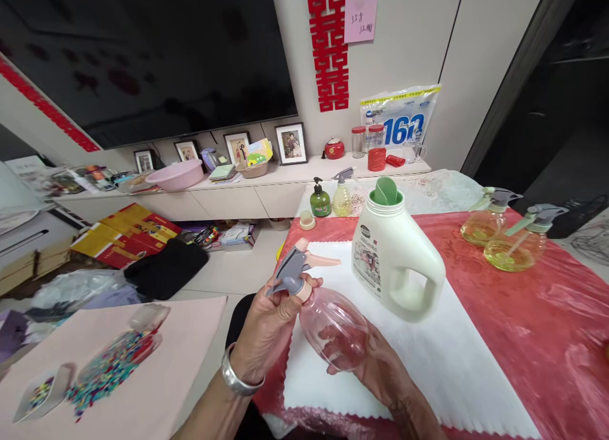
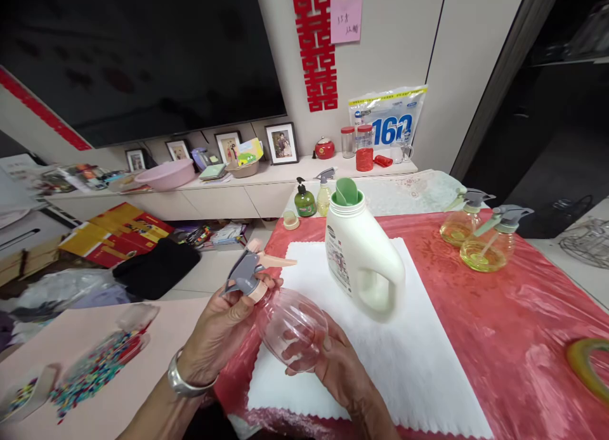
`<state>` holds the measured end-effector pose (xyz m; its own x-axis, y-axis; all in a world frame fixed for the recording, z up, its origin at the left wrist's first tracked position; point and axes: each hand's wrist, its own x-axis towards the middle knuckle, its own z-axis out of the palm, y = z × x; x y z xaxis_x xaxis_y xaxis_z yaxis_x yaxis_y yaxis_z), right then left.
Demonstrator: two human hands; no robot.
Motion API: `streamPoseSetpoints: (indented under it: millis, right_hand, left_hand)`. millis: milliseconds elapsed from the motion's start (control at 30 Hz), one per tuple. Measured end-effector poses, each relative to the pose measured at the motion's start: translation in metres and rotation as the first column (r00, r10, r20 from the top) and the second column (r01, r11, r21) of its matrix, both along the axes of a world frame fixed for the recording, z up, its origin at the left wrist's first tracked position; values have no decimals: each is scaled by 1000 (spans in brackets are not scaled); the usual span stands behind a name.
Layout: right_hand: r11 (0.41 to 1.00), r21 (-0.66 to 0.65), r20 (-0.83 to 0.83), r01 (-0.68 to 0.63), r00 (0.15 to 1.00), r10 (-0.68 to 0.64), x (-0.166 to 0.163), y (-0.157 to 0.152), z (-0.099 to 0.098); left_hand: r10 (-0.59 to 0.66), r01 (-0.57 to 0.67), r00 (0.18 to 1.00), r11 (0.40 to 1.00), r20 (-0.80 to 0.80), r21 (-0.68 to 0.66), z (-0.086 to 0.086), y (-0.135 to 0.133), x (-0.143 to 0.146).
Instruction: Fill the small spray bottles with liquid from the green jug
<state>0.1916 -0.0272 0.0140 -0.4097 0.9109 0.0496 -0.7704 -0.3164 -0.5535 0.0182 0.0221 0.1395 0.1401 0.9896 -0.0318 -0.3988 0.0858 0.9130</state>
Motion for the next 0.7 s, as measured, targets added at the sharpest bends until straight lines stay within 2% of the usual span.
streamPoseSetpoints:
  millis: [133, 267, 333, 400, 500, 700]
  right_hand:
    - [994, 1, 21, 107, 994, -107, 0, -1, -7]
    - [992, -7, 25, 129, 991, -129, 1, -1, -10]
    - [992, -4, 24, 130, 991, -130, 1, -1, -10]
    - [991, -6, 21, 136, 990, -136, 2, -2, -10]
    - [991, -31, 31, 134, 991, -133, 3, -3, -10]
    - [983, -28, 20, 184, 983, -183, 1, -4, -14]
  left_hand:
    - [61, -60, 998, 998, 28, -21, -5, -2, 5]
    - [110, -110, 993, 994, 32, -5, -16, -4, 7]
    - [69, -70, 997, 996, 15, 47, -18, -6, 4]
    - [-45, 47, 999, 995, -17, 84, -18, -6, 0]
    - [-169, 172, 985, 983, -43, 68, -13, -6, -6]
    - [-74, 74, 997, 997, 7, -16, -7, -5, -3]
